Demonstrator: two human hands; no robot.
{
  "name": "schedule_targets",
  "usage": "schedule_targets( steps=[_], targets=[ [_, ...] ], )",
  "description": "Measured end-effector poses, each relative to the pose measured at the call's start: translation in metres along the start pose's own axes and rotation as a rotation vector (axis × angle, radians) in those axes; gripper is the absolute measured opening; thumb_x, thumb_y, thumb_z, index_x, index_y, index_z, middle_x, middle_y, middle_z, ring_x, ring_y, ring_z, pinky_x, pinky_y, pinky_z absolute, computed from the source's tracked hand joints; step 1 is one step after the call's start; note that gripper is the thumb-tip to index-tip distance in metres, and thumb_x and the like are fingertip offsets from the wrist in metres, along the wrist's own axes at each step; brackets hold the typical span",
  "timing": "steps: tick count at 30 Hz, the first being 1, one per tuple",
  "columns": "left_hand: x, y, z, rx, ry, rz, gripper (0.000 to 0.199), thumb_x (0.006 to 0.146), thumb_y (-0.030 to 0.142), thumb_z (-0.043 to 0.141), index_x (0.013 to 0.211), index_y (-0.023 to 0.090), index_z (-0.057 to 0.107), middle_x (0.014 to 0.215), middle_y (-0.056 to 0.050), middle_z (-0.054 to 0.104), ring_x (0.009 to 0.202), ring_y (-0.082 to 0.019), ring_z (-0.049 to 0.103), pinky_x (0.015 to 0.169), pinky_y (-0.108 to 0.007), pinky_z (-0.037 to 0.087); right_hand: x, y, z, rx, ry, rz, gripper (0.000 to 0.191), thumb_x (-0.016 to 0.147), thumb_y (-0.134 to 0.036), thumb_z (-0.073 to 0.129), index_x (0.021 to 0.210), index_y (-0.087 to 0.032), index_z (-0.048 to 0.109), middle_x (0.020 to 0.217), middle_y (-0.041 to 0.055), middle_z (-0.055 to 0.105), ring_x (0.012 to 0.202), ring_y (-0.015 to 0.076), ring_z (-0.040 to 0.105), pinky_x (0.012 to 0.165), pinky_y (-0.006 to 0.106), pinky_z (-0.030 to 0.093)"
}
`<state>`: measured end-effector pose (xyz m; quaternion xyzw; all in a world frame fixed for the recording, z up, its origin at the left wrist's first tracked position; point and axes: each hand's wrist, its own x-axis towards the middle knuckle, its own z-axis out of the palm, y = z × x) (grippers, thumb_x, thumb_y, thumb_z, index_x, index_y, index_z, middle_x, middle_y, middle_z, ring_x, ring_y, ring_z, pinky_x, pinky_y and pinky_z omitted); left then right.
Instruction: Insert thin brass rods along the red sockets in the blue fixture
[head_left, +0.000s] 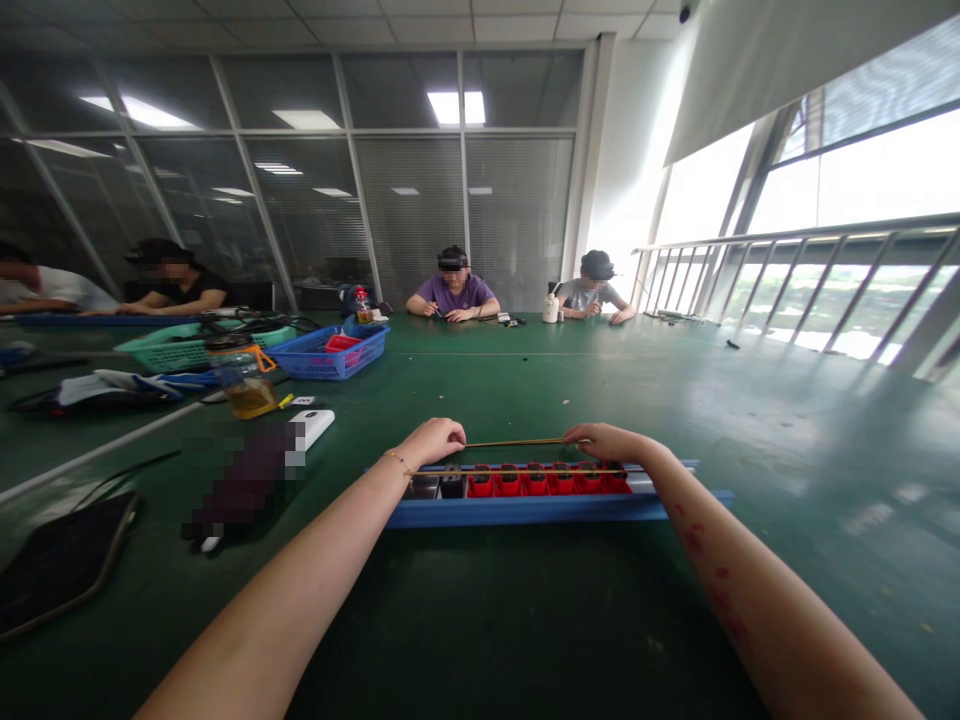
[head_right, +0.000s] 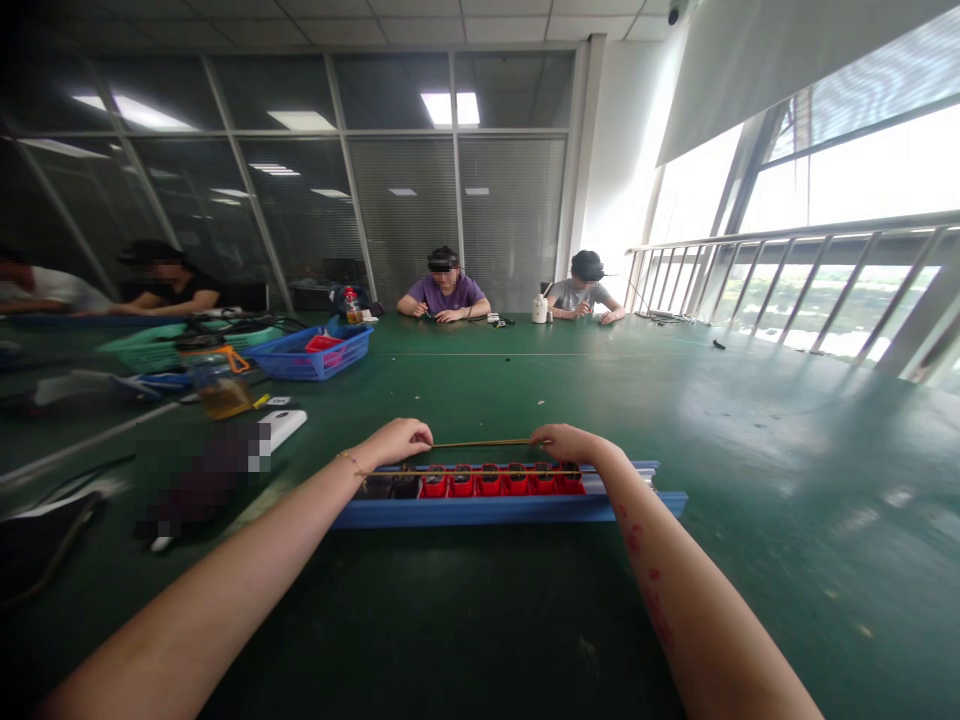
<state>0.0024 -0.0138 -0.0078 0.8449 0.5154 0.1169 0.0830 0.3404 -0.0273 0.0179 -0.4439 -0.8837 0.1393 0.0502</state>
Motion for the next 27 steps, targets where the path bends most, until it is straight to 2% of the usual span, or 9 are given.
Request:
schedule_targets(
  steps=[5, 9, 11, 14, 18, 23, 27],
  targets=[
    [0.000, -0.001, 0.000, 0.005, 0.002, 0.004, 0.020, 0.075, 0.034, 0.051, 0.084, 0.022, 0.065, 0.086, 0.000, 0.068, 0.079, -0.015, 0.061, 0.068, -0.021, 0.044, -0.006, -0.001, -0.011, 0.022, 0.050, -0.022, 0.032, 0.078, -0.028, 0.047, 0.104, -0.021, 0.064, 0.120, 0.0051, 0.056, 0.110, 0.0223, 0.049, 0.097, 0.033, 0.035],
    [0.000, -0.001, 0.000, 0.008, 0.004, 0.003, 0.020, 0.075, 0.034, 0.051, 0.084, 0.022, 0.065, 0.086, 0.000, 0.067, 0.079, -0.015, 0.061, 0.068, -0.021, 0.044, -0.024, -0.009, -0.038, 0.079, 0.085, -0.002, 0.034, 0.079, -0.040, 0.047, 0.098, -0.018, 0.063, 0.103, 0.0071, 0.063, 0.095, 0.0214, 0.056, 0.084, 0.032, 0.042],
    [0.000, -0.001, 0.000, 0.011, 0.008, 0.002, 0.020, 0.075, 0.034, 0.051, 0.084, 0.023, 0.065, 0.086, 0.000, 0.067, 0.079, -0.015, 0.061, 0.068, -0.021, 0.044, -0.038, -0.014, -0.052, 0.117, 0.021, 0.029, 0.036, 0.078, -0.047, 0.048, 0.094, -0.019, 0.063, 0.092, 0.0057, 0.066, 0.084, 0.0201, 0.059, 0.075, 0.030, 0.045],
    [-0.001, 0.000, 0.000, 0.017, 0.013, 0.003, 0.019, 0.076, 0.033, 0.052, 0.084, 0.023, 0.065, 0.085, 0.000, 0.067, 0.078, -0.015, 0.060, 0.067, -0.021, 0.044, -0.055, -0.019, -0.064, 0.144, -0.118, 0.044, 0.038, 0.070, -0.053, 0.056, 0.087, -0.020, 0.063, 0.086, 0.0037, 0.067, 0.079, 0.0200, 0.060, 0.067, 0.027, 0.046],
    [-0.001, 0.001, -0.001, 0.029, 0.017, 0.007, 0.017, 0.076, 0.031, 0.052, 0.083, 0.023, 0.065, 0.084, -0.001, 0.066, 0.077, -0.015, 0.060, 0.068, -0.021, 0.043, -0.059, -0.017, -0.059, 0.133, -0.232, 0.122, 0.045, 0.059, -0.058, 0.063, 0.084, -0.020, 0.060, 0.083, 0.0035, 0.068, 0.076, 0.0212, 0.062, 0.060, 0.026, 0.045],
    [-0.001, 0.001, -0.001, 0.033, 0.016, 0.003, 0.018, 0.077, 0.031, 0.052, 0.085, 0.023, 0.066, 0.085, -0.001, 0.066, 0.079, -0.014, 0.060, 0.069, -0.021, 0.043, -0.052, -0.014, -0.050, 0.159, -0.312, 0.210, 0.049, 0.058, -0.060, 0.063, 0.083, -0.019, 0.057, 0.074, 0.0035, 0.068, 0.067, 0.0211, 0.062, 0.054, 0.027, 0.043],
    [-0.001, 0.000, -0.001, 0.029, 0.019, 0.004, 0.018, 0.077, 0.030, 0.052, 0.085, 0.022, 0.065, 0.086, -0.001, 0.066, 0.078, -0.014, 0.060, 0.070, -0.021, 0.043, -0.060, -0.022, -0.061, 0.217, -0.275, 0.137, 0.044, 0.065, -0.057, 0.058, 0.086, -0.018, 0.059, 0.075, 0.0037, 0.067, 0.067, 0.0190, 0.060, 0.055, 0.026, 0.044]
  ],
)
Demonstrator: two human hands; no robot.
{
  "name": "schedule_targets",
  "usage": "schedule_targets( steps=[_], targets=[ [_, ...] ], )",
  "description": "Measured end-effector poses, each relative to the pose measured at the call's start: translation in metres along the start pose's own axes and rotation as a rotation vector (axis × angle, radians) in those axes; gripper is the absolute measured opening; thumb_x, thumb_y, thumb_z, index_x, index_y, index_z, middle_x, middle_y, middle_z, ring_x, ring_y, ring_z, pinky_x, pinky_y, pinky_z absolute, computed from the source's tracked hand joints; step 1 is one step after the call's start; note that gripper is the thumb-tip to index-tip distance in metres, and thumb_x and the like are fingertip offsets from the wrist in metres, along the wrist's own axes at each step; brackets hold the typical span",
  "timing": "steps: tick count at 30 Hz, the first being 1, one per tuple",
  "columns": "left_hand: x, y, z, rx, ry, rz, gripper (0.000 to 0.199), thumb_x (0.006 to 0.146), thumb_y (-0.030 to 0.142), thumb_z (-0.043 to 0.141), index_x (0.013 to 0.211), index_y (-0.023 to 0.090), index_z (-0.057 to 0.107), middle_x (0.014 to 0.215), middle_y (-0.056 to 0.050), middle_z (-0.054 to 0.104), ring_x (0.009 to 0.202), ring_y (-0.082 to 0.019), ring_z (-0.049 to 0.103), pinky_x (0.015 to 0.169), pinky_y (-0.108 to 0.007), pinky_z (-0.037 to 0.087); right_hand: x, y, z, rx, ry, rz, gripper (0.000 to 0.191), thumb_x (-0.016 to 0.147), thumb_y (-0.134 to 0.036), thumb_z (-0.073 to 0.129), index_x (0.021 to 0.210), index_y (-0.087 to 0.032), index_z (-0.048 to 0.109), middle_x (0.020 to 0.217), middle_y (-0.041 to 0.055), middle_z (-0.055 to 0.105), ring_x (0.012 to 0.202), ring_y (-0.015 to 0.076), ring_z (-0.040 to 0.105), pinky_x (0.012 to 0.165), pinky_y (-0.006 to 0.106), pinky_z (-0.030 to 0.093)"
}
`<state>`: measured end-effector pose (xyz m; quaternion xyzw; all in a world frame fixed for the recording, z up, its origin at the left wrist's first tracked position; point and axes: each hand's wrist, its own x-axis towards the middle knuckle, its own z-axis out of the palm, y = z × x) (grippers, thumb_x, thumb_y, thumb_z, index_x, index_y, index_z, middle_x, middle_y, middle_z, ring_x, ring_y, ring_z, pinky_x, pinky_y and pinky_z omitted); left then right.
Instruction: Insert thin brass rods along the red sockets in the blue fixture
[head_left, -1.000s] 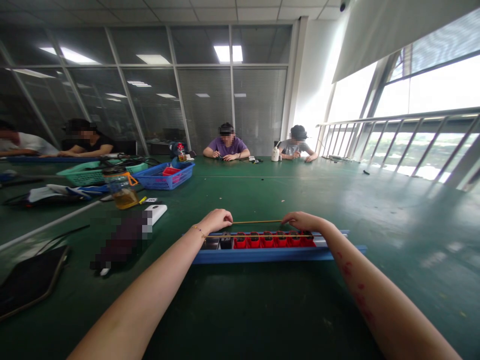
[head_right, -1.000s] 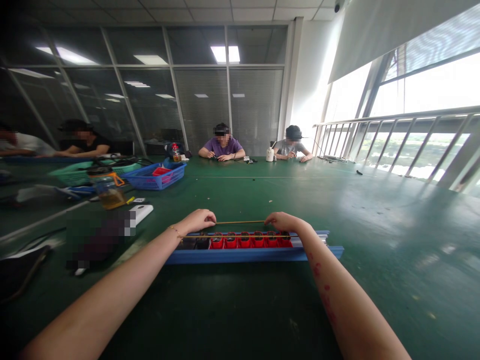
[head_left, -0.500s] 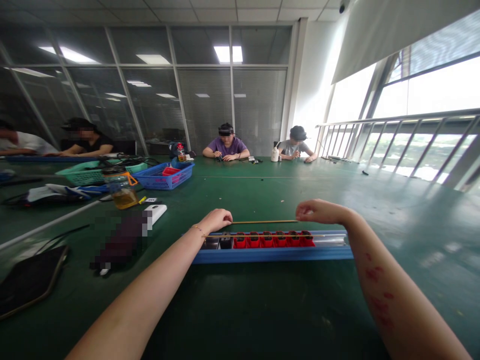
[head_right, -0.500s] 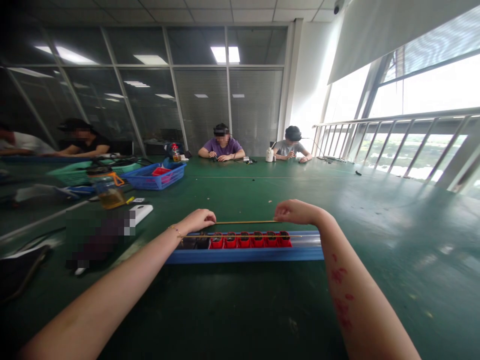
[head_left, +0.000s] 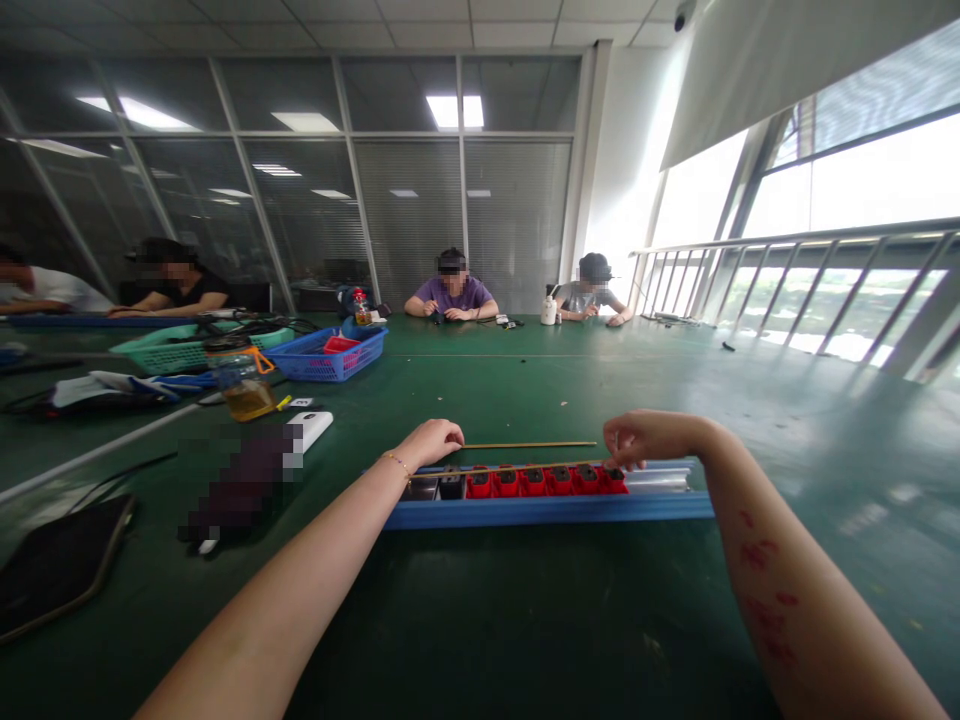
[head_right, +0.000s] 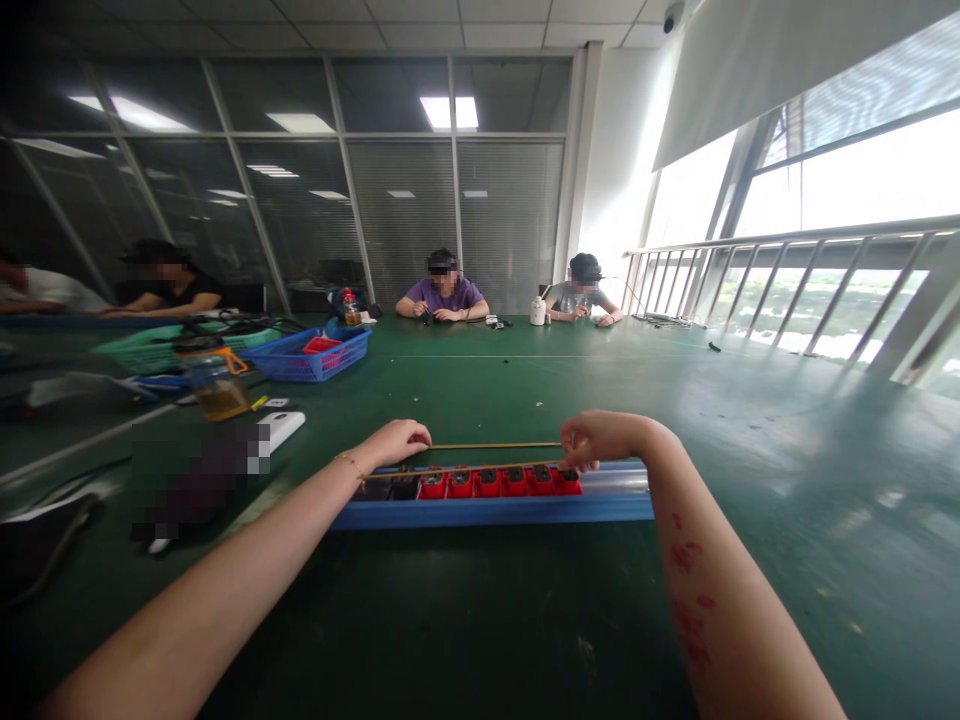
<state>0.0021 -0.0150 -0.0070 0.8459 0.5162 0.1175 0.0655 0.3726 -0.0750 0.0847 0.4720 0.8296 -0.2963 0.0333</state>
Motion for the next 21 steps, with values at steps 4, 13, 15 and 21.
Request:
schedule_targets(
  steps=[4, 13, 15, 21],
  targets=[
    [0.000, 0.000, 0.000, -0.001, 0.000, 0.000, 0.017, 0.077, 0.029, 0.052, 0.084, 0.023, 0.066, 0.085, -0.001, 0.066, 0.078, -0.014, 0.060, 0.070, -0.021, 0.043, -0.019, -0.011, -0.011, 0.002, 0.178, -0.129, 0.043, 0.075, -0.055, 0.047, 0.092, -0.019, 0.064, 0.083, 0.0030, 0.065, 0.076, 0.0184, 0.057, 0.065, 0.027, 0.044],
    [0.000, 0.000, 0.000, -0.009, -0.007, -0.009, 0.018, 0.077, 0.028, 0.051, 0.085, 0.022, 0.066, 0.086, -0.001, 0.066, 0.079, -0.014, 0.060, 0.069, -0.020, 0.043, -0.054, 0.017, -0.030, -0.082, 0.505, -0.007, 0.044, 0.076, -0.058, 0.045, 0.088, -0.021, 0.065, 0.085, 0.0031, 0.066, 0.082, 0.0222, 0.056, 0.073, 0.030, 0.042],
    [0.001, 0.000, 0.001, -0.009, -0.002, -0.008, 0.017, 0.077, 0.029, 0.051, 0.084, 0.022, 0.066, 0.086, -0.001, 0.066, 0.079, -0.014, 0.060, 0.069, -0.020, 0.043, -0.054, 0.029, -0.031, -0.108, 0.515, 0.032, 0.045, 0.076, -0.059, 0.045, 0.088, -0.021, 0.065, 0.085, 0.0033, 0.066, 0.079, 0.0219, 0.056, 0.070, 0.030, 0.042],
    [0.001, 0.001, 0.001, 0.010, 0.017, -0.012, 0.024, 0.079, 0.037, 0.048, 0.083, 0.022, 0.066, 0.085, -0.002, 0.067, 0.077, -0.015, 0.060, 0.068, -0.022, 0.042, -0.013, 0.048, -0.017, -0.162, 0.426, 0.022, 0.047, 0.075, -0.060, 0.044, 0.083, -0.019, 0.066, 0.075, 0.0024, 0.066, 0.071, 0.0199, 0.057, 0.063, 0.028, 0.042]
  ],
)
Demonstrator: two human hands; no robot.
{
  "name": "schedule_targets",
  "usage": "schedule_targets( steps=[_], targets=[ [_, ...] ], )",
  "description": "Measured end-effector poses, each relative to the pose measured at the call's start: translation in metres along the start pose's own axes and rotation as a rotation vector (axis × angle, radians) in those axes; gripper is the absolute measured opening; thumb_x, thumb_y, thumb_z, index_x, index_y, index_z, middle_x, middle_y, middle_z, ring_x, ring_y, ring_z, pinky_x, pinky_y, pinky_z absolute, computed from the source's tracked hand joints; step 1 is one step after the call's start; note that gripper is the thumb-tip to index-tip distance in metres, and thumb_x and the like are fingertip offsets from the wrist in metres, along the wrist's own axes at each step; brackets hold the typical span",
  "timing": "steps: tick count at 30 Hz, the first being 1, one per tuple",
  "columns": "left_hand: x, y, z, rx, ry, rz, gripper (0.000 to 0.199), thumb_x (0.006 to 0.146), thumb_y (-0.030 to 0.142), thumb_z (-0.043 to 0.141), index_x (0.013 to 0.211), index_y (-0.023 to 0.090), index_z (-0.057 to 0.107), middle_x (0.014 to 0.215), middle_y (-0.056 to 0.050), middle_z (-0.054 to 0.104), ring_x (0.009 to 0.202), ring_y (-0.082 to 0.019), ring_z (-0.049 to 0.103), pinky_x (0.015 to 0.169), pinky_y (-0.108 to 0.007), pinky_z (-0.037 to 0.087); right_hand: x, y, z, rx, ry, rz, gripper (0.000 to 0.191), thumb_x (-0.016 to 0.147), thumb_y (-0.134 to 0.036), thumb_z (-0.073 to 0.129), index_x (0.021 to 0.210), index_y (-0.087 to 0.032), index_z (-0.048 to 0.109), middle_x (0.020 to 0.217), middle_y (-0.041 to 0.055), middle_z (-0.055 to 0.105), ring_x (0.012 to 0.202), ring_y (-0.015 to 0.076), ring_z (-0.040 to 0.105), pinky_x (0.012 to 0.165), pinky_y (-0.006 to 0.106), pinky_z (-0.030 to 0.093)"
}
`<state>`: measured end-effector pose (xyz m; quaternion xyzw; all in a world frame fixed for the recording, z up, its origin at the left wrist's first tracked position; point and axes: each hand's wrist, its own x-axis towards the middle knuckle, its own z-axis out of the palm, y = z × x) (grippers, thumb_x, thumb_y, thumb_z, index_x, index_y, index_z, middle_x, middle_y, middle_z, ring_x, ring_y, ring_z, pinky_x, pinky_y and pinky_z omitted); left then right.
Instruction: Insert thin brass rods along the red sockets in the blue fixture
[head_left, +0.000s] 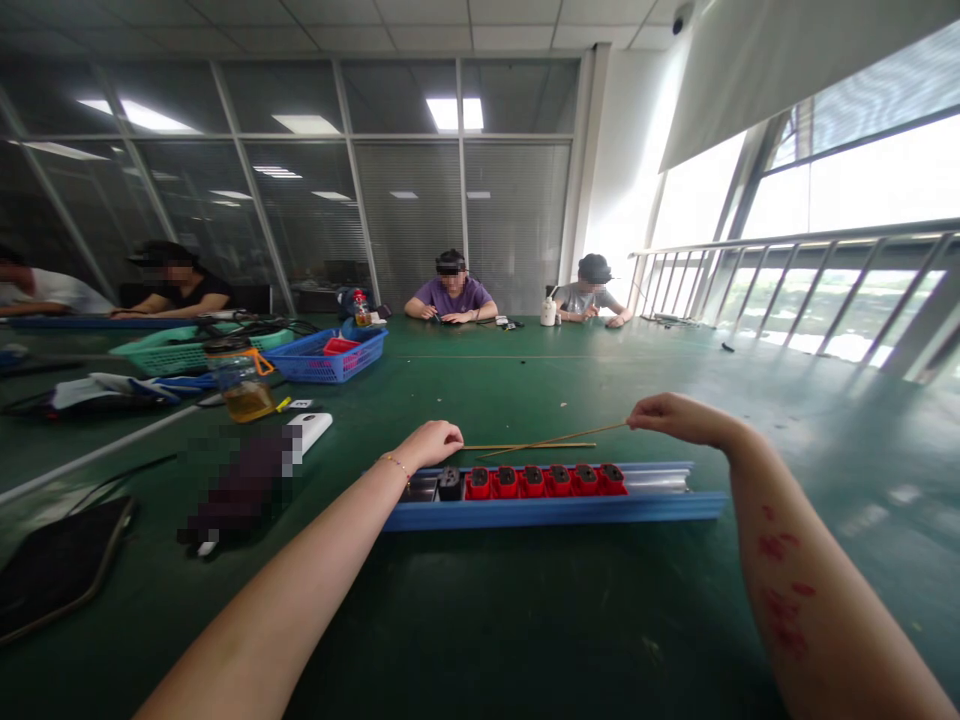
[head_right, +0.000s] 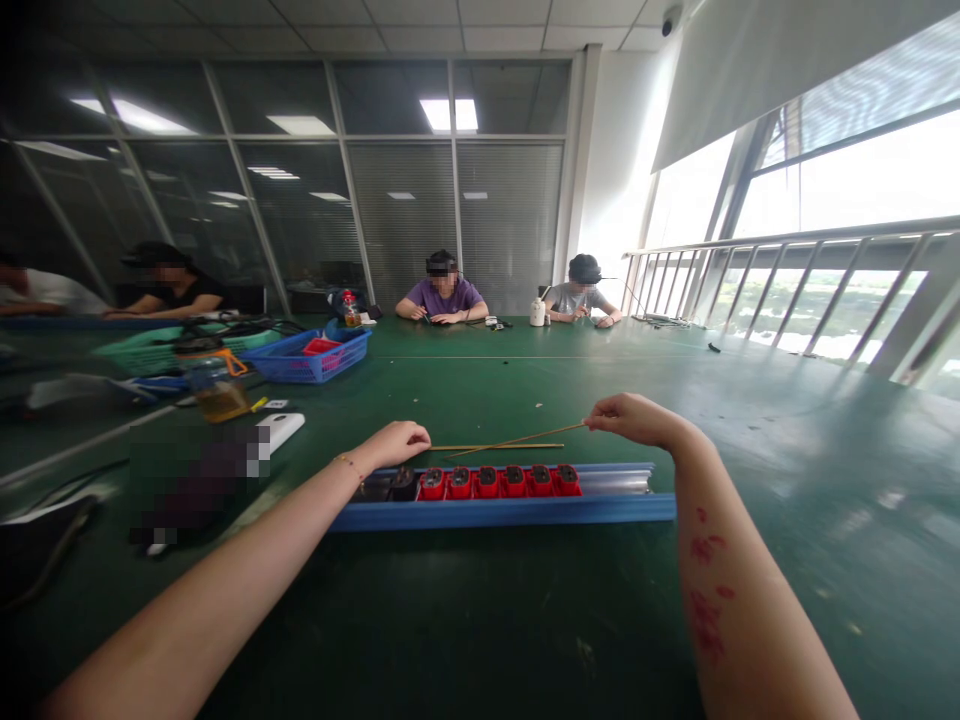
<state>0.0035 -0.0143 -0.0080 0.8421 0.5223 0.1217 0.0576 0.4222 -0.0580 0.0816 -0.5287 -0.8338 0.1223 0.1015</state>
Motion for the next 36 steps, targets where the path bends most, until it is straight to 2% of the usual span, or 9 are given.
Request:
schedule_targets(
  steps=[3, 8, 15, 17, 21, 23, 29, 36],
  targets=[
    [-0.001, 0.001, -0.001, 0.003, 0.001, 0.003, 0.029, 0.080, 0.042, 0.044, 0.082, 0.023, 0.066, 0.084, -0.002, 0.067, 0.075, -0.016, 0.060, 0.065, -0.022, 0.041, 0.021, -0.006, 0.023, -0.027, -0.031, -0.021, 0.042, 0.075, -0.055, 0.046, 0.082, -0.018, 0.066, 0.074, 0.0028, 0.067, 0.068, 0.0191, 0.059, 0.060, 0.027, 0.043],
    [-0.002, 0.001, -0.002, 0.005, -0.015, 0.001, 0.029, 0.074, 0.048, 0.052, 0.082, 0.023, 0.066, 0.082, 0.000, 0.067, 0.074, -0.015, 0.060, 0.062, -0.021, 0.041, 0.047, -0.023, 0.057, -0.106, -0.038, -0.051, 0.024, 0.074, -0.031, 0.052, 0.089, -0.020, 0.067, 0.081, 0.0029, 0.069, 0.072, 0.0173, 0.061, 0.063, 0.023, 0.044],
    [-0.002, 0.003, -0.003, 0.041, -0.011, 0.001, 0.026, 0.074, 0.040, 0.055, 0.093, 0.024, 0.062, 0.080, 0.001, 0.066, 0.073, -0.014, 0.060, 0.062, -0.021, 0.040, 0.066, -0.030, 0.088, -0.237, 0.052, 0.031, 0.026, 0.077, -0.019, 0.045, 0.091, -0.026, 0.065, 0.090, 0.0016, 0.068, 0.084, 0.0188, 0.060, 0.071, 0.026, 0.043],
    [-0.002, 0.004, -0.004, 0.051, -0.017, 0.001, 0.026, 0.074, 0.038, 0.054, 0.096, 0.025, 0.060, 0.080, 0.002, 0.067, 0.073, -0.014, 0.060, 0.061, -0.021, 0.040, 0.069, -0.029, 0.092, -0.267, 0.056, 0.037, 0.026, 0.076, -0.019, 0.046, 0.093, -0.027, 0.064, 0.092, 0.0016, 0.067, 0.086, 0.0193, 0.060, 0.072, 0.027, 0.043],
    [-0.004, 0.005, -0.008, 0.079, -0.034, -0.002, 0.023, 0.076, 0.035, 0.053, 0.094, 0.025, 0.061, 0.082, 0.002, 0.067, 0.075, -0.013, 0.061, 0.063, -0.020, 0.041, 0.071, -0.028, 0.096, -0.306, 0.050, 0.027, 0.031, 0.072, -0.021, 0.053, 0.102, -0.028, 0.059, 0.113, 0.0025, 0.059, 0.101, 0.0211, 0.054, 0.078, 0.029, 0.042],
    [-0.007, 0.004, -0.010, 0.104, -0.036, -0.009, 0.021, 0.076, 0.033, 0.053, 0.093, 0.025, 0.061, 0.083, 0.002, 0.067, 0.077, -0.014, 0.061, 0.065, -0.021, 0.042, 0.072, -0.028, 0.097, -0.318, 0.035, 0.034, 0.033, 0.073, -0.021, 0.052, 0.104, -0.028, 0.058, 0.116, 0.0027, 0.057, 0.105, 0.0220, 0.052, 0.079, 0.030, 0.041],
    [-0.013, 0.001, -0.015, 0.187, -0.020, -0.052, 0.024, 0.073, 0.022, 0.052, 0.095, 0.026, 0.061, 0.085, 0.000, 0.066, 0.079, -0.016, 0.059, 0.068, -0.024, 0.042, 0.073, -0.027, 0.096, -0.322, -0.036, 0.069, 0.028, 0.071, -0.013, 0.049, 0.093, -0.026, 0.062, 0.096, 0.0025, 0.066, 0.089, 0.0203, 0.059, 0.071, 0.027, 0.042],
    [-0.012, 0.005, -0.013, 0.176, -0.049, -0.071, 0.021, 0.063, 0.010, 0.054, 0.076, 0.023, 0.063, 0.081, -0.001, 0.064, 0.072, -0.015, 0.058, 0.059, -0.021, 0.040, 0.078, -0.024, 0.098, -0.251, -0.065, 0.079, 0.029, 0.062, -0.012, 0.055, 0.087, -0.023, 0.063, 0.088, 0.0042, 0.066, 0.079, 0.0203, 0.060, 0.064, 0.025, 0.041]
  ],
)
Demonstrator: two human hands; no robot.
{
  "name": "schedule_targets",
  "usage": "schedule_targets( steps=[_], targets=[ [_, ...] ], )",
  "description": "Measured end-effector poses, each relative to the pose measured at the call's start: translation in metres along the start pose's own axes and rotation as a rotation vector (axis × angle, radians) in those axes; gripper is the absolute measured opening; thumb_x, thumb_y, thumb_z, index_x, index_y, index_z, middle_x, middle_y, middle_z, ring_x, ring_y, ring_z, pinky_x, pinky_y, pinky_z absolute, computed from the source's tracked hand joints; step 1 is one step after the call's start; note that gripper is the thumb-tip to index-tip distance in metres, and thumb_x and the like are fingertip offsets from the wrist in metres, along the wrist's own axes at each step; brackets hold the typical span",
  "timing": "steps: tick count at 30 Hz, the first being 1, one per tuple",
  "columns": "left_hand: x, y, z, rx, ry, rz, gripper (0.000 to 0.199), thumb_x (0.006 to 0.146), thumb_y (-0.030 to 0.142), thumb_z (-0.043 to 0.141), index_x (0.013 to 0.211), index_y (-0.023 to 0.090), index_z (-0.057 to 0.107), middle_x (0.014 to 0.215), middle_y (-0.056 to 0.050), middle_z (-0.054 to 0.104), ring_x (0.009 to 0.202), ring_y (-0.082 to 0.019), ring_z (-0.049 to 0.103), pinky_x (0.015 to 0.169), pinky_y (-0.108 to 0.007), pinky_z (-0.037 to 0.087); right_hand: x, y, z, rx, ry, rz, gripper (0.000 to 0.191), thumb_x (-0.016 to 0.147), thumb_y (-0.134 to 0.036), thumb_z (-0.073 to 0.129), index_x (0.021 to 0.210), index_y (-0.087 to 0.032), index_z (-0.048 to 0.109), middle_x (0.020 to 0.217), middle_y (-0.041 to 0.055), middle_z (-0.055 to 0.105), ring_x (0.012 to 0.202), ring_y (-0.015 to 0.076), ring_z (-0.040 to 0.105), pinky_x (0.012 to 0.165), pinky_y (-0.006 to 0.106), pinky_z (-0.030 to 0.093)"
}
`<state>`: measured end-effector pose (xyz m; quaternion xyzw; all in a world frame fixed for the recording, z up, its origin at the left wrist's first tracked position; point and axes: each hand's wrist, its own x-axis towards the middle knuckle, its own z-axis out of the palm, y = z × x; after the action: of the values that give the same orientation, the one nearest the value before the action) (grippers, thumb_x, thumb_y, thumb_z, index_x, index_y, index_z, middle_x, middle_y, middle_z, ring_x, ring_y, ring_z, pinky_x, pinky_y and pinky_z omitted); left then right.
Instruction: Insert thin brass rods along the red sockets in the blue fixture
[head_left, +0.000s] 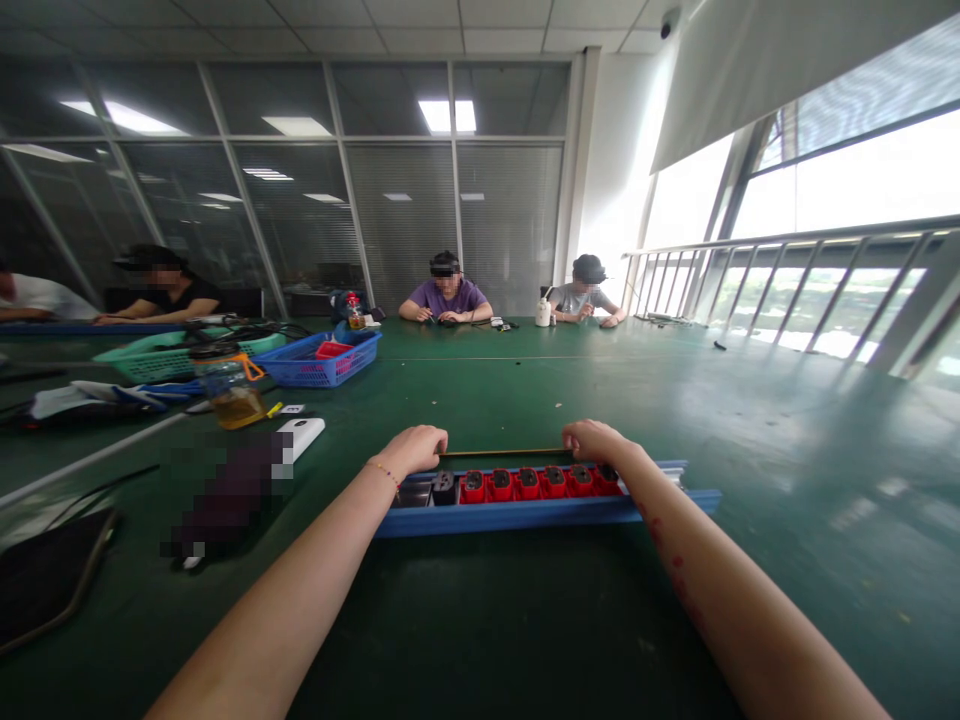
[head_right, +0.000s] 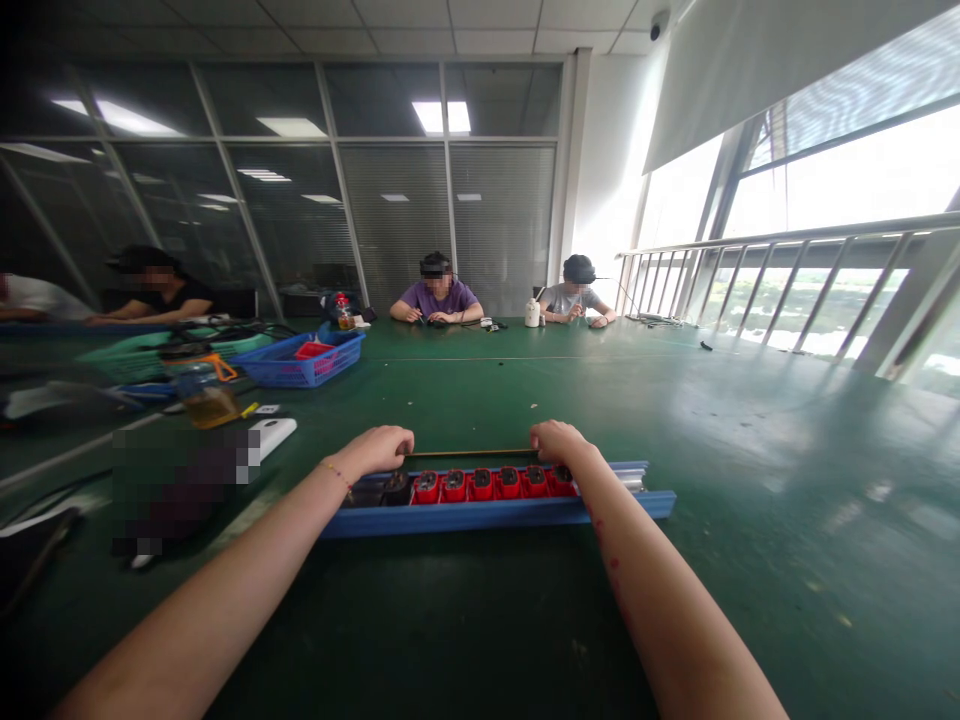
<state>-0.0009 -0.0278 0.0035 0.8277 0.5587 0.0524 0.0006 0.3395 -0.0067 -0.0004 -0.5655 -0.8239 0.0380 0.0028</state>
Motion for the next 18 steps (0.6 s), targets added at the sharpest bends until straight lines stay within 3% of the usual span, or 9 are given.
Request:
schedule_targets(
  steps=[5, 9, 13, 18],
  targets=[
    [-0.003, -0.002, -0.003, -0.060, 0.025, -0.018, 0.012, 0.059, 0.011, 0.054, 0.066, 0.020, 0.060, 0.073, 0.000, 0.062, 0.067, -0.014, 0.057, 0.057, -0.021, 0.039, -0.004, 0.005, 0.002, 0.158, 0.026, -0.037, 0.017, 0.059, -0.015, 0.056, 0.074, -0.019, 0.062, 0.074, 0.0028, 0.064, 0.068, 0.0174, 0.057, 0.059, 0.024, 0.039],
    [-0.007, -0.004, -0.014, -0.146, 0.109, -0.008, 0.014, 0.067, 0.017, 0.047, 0.075, 0.019, 0.058, 0.081, -0.001, 0.063, 0.073, -0.014, 0.057, 0.063, -0.021, 0.041, -0.014, 0.012, -0.005, 0.351, 0.090, -0.095, 0.014, 0.067, -0.019, 0.048, 0.077, -0.017, 0.057, 0.069, -0.0002, 0.058, 0.064, 0.0126, 0.052, 0.056, 0.021, 0.039],
    [-0.009, 0.003, -0.030, -0.284, 0.162, 0.025, 0.019, 0.073, 0.024, 0.041, 0.083, 0.019, 0.057, 0.078, 0.001, 0.063, 0.070, -0.013, 0.057, 0.062, -0.021, 0.041, -0.022, 0.015, -0.018, 0.498, 0.134, -0.134, 0.016, 0.074, -0.023, 0.042, 0.082, -0.016, 0.053, 0.063, -0.0031, 0.049, 0.057, 0.0104, 0.045, 0.052, 0.021, 0.036],
    [-0.022, 0.020, -0.061, -0.394, 0.137, 0.066, 0.027, 0.074, 0.036, 0.045, 0.090, 0.019, 0.060, 0.063, 0.002, 0.058, 0.056, -0.013, 0.051, 0.052, -0.022, 0.034, -0.040, 0.010, -0.044, 0.566, 0.092, -0.177, 0.014, 0.073, -0.027, 0.051, 0.081, -0.017, 0.056, 0.054, -0.0067, 0.036, 0.049, 0.0085, 0.035, 0.046, 0.021, 0.029]
  ],
)
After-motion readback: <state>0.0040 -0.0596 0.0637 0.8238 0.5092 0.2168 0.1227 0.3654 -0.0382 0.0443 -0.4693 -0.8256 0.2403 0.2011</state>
